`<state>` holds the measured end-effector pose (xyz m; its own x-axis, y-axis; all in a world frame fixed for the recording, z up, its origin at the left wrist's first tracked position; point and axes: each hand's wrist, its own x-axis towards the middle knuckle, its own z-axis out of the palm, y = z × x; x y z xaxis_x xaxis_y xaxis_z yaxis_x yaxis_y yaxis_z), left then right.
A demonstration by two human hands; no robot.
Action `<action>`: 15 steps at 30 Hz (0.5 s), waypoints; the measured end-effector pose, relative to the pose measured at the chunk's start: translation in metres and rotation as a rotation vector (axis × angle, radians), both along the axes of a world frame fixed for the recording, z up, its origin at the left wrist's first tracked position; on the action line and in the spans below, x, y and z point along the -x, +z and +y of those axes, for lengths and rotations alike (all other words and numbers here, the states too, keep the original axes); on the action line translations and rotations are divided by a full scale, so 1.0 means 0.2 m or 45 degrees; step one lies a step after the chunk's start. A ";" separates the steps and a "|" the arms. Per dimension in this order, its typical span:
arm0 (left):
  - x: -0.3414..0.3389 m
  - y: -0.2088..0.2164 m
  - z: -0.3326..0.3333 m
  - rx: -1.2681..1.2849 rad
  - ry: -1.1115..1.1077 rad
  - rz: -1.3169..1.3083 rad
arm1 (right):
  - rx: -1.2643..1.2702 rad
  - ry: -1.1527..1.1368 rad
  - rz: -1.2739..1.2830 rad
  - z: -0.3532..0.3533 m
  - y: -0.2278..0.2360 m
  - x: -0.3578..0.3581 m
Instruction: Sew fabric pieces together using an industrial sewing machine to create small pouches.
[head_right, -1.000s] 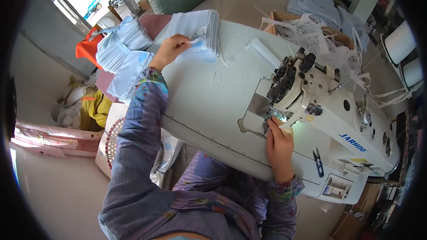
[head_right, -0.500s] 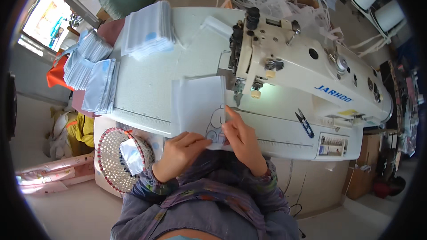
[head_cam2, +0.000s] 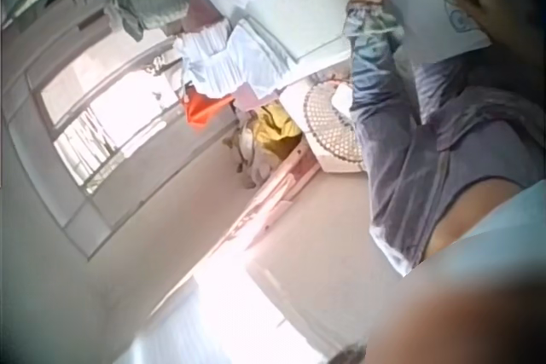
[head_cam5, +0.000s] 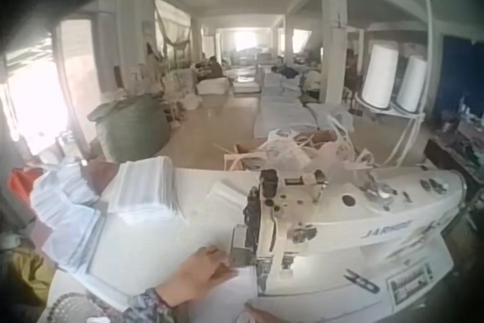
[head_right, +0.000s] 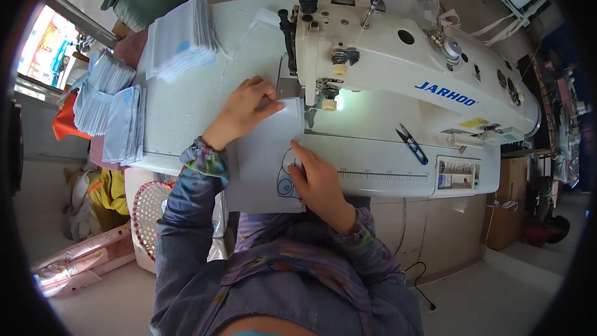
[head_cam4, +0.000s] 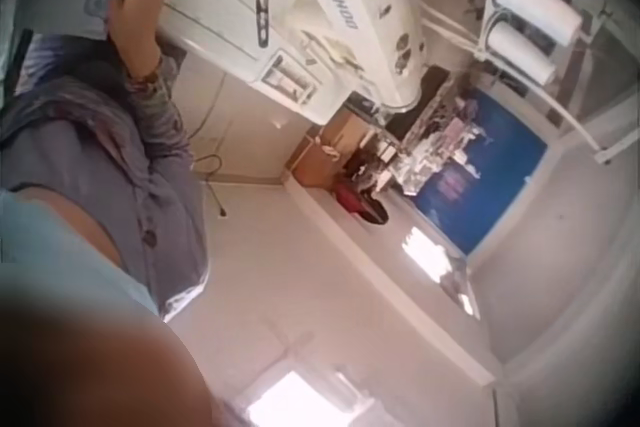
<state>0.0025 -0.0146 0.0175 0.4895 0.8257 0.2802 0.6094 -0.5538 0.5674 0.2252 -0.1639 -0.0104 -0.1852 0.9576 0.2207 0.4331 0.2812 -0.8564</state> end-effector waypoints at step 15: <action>-0.10 -0.08 0.00 0.093 0.208 0.149 | -0.031 -0.067 -0.032 -0.03 -0.01 0.01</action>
